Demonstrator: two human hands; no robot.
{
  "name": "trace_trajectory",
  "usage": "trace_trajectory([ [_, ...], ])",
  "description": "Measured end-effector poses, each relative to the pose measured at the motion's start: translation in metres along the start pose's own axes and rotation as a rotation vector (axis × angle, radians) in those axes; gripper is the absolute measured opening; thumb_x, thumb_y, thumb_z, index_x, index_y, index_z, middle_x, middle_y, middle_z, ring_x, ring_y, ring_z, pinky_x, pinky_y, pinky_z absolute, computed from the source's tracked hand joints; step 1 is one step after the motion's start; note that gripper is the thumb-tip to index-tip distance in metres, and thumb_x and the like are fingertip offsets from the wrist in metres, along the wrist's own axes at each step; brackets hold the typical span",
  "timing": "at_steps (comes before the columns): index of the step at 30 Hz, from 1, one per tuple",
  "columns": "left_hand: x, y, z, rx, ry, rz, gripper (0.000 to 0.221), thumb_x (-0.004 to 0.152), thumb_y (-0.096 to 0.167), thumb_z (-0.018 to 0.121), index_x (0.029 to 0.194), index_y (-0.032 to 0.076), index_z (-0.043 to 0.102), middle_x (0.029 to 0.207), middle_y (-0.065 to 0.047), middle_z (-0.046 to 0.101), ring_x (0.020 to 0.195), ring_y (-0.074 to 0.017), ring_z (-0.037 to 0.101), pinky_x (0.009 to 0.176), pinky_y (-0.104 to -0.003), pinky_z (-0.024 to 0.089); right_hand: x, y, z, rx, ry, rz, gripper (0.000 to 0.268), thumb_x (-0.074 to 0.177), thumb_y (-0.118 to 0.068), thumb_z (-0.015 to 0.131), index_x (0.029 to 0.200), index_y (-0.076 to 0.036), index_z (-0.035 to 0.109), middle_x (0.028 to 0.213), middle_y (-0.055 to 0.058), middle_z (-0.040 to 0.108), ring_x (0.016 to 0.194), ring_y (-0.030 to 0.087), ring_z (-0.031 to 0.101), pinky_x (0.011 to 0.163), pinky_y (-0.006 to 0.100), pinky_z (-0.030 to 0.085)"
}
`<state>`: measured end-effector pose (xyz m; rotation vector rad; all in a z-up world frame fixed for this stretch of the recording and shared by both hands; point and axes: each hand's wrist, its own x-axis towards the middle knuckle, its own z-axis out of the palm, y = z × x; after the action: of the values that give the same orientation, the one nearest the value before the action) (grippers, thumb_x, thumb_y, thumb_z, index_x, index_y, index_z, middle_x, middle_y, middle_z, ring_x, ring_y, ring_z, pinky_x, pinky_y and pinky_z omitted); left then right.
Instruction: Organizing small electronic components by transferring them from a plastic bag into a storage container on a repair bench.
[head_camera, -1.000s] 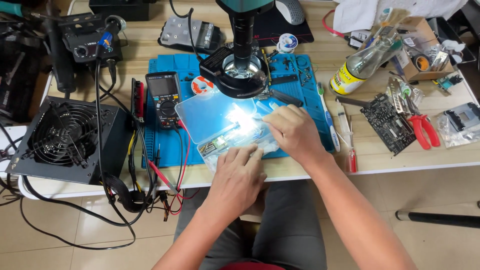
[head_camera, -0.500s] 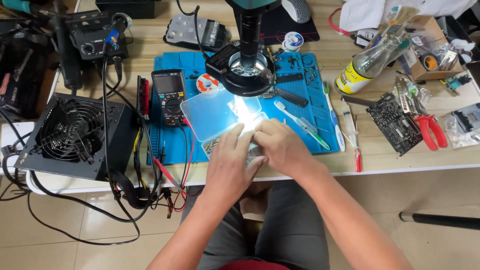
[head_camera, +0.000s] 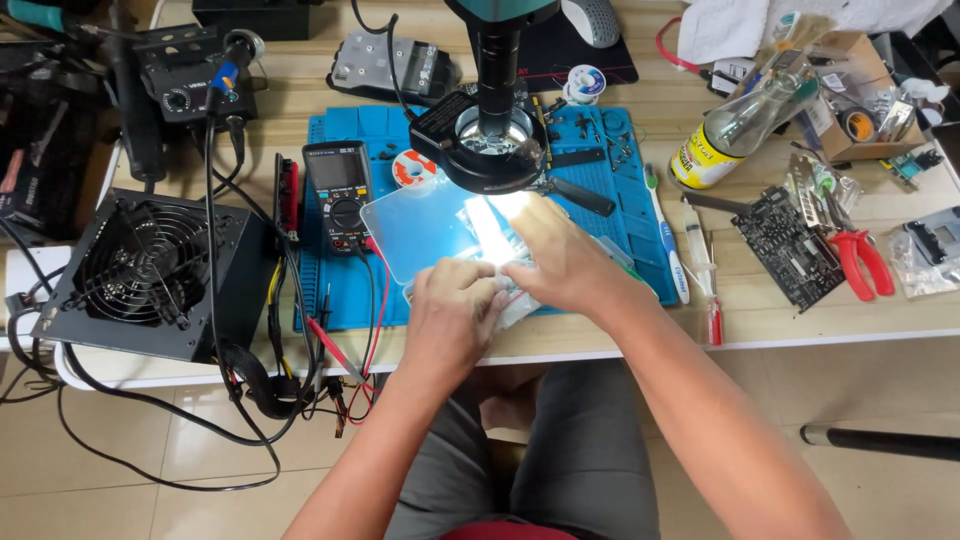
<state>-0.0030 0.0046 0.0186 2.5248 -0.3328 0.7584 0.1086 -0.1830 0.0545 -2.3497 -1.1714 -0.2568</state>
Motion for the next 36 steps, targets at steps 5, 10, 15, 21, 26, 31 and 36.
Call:
trace_trajectory([
  [5,-0.003,-0.012,0.017,-0.001,0.008,-0.094,0.017,0.094,0.035,0.082,0.083,0.024,0.073,0.095,0.007,0.065,0.094,-0.0212,0.065,0.088,-0.041,0.051,0.021,-0.001,0.017,0.114,-0.168,0.279,0.049,0.081,-0.032,0.085,0.122,-0.009,0.07,0.094,0.018,0.069,0.1,0.044,0.073,0.091,0.056,0.058],
  [10,-0.003,-0.008,0.014,0.047,0.06,-0.134,0.028,0.086,0.032,0.088,0.103,0.023,0.067,0.092,0.003,0.059,0.09,-0.0234,0.066,0.089,-0.042,0.051,0.022,0.015,0.042,0.429,-0.149,0.518,0.029,0.082,-0.029,0.081,0.11,-0.02,0.083,0.069,-0.004,0.067,0.071,0.012,0.068,0.071,0.031,0.056],
  [15,-0.005,-0.017,0.023,0.119,0.065,-0.044,0.023,0.089,0.034,0.085,0.091,0.025,0.063,0.087,0.004,0.056,0.088,-0.0212,0.062,0.095,-0.043,0.045,0.023,0.03,0.062,0.275,0.176,0.398,0.01,0.09,-0.029,0.086,0.09,-0.02,0.081,0.072,0.001,0.071,0.075,0.019,0.071,0.076,0.035,0.059],
  [21,-0.004,-0.013,0.016,0.098,0.027,-0.163,0.021,0.085,0.036,0.09,0.084,0.022,0.075,0.091,0.004,0.056,0.098,-0.0235,0.058,0.098,-0.05,0.04,0.004,-0.008,-0.015,0.17,0.282,-0.036,0.017,0.098,-0.006,0.081,0.107,-0.021,0.082,0.101,-0.001,0.076,0.099,0.026,0.073,0.093,0.042,0.06],
  [26,-0.002,-0.012,0.01,0.015,0.064,-0.286,0.064,0.068,0.031,0.097,0.121,0.017,0.064,0.116,-0.004,0.057,0.113,-0.0308,0.061,0.099,-0.054,0.046,-0.018,-0.012,-0.007,-0.11,0.154,-0.152,0.015,0.106,-0.011,0.069,0.098,-0.023,0.074,0.091,-0.003,0.066,0.091,0.024,0.068,0.082,0.04,0.055],
  [31,-0.001,0.003,0.0,-0.159,-0.038,-0.086,0.062,0.07,-0.004,0.076,0.129,0.014,0.066,0.13,-0.011,0.066,0.128,-0.0367,0.064,0.104,-0.051,0.05,-0.008,-0.02,-0.021,-0.132,0.039,-0.2,0.018,0.108,-0.011,0.06,0.091,-0.019,0.063,0.084,-0.002,0.054,0.087,0.023,0.062,0.077,0.039,0.053],
  [36,-0.016,0.009,-0.002,-0.092,-0.131,0.109,0.055,0.093,0.054,0.074,0.129,0.012,0.072,0.122,-0.008,0.066,0.118,-0.0314,0.064,0.096,-0.043,0.05,-0.014,-0.025,-0.037,0.09,-0.055,-0.135,0.022,0.11,-0.007,0.057,0.097,-0.018,0.072,0.091,0.004,0.065,0.099,0.031,0.069,0.088,0.044,0.059],
])
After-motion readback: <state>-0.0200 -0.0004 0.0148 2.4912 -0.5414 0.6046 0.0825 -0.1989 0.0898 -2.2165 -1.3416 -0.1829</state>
